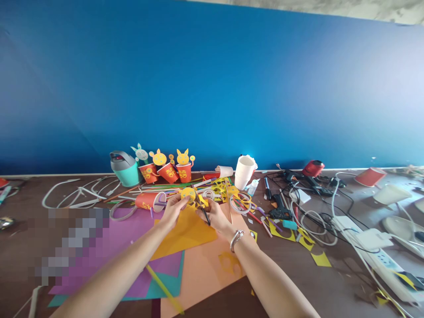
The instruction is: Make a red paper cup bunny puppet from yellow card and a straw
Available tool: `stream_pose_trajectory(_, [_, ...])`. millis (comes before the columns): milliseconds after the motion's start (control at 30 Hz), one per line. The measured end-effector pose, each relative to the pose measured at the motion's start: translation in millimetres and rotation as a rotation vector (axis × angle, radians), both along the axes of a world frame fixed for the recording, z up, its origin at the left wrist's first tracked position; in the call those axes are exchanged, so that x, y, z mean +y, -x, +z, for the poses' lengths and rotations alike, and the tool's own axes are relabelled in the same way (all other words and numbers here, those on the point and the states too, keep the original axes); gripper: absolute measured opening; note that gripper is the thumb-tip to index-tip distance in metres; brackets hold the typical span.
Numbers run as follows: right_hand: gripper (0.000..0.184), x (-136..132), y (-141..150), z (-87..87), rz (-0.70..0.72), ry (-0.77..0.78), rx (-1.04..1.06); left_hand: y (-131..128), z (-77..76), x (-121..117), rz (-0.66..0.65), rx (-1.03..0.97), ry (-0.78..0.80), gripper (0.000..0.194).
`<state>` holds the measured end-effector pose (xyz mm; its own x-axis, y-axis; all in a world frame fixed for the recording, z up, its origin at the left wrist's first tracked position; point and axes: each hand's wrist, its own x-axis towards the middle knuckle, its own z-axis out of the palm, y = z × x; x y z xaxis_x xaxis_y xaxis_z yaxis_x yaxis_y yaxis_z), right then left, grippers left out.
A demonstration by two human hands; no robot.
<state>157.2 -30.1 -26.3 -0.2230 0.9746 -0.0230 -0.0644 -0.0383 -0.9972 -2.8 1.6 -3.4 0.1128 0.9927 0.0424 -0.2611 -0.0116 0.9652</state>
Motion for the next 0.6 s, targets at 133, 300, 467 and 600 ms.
stream_pose_trajectory(133, [0.046, -0.6, 0.6, 1.8, -0.006, 0.008, 0.002, 0.6, -1.2, 0.8, 0.0, -0.005, 0.002, 0.033])
stream_pose_trajectory(300, [0.047, -0.4, 0.0, 1.6, 0.002, 0.004, 0.005, 1.2, -4.0, 2.5, 0.011, -0.031, 0.004, 0.029])
stream_pose_trajectory(467, [0.045, -0.3, -0.5, 1.3, -0.004, 0.01, -0.009, 1.9, -5.0, 3.5, 0.036, -0.014, -0.006, 0.029])
stream_pose_trajectory(600, [0.045, -0.5, -0.6, 1.4, -0.002, 0.002, -0.015, 1.8, -4.4, 3.4, 0.041, -0.011, -0.022, 0.03])
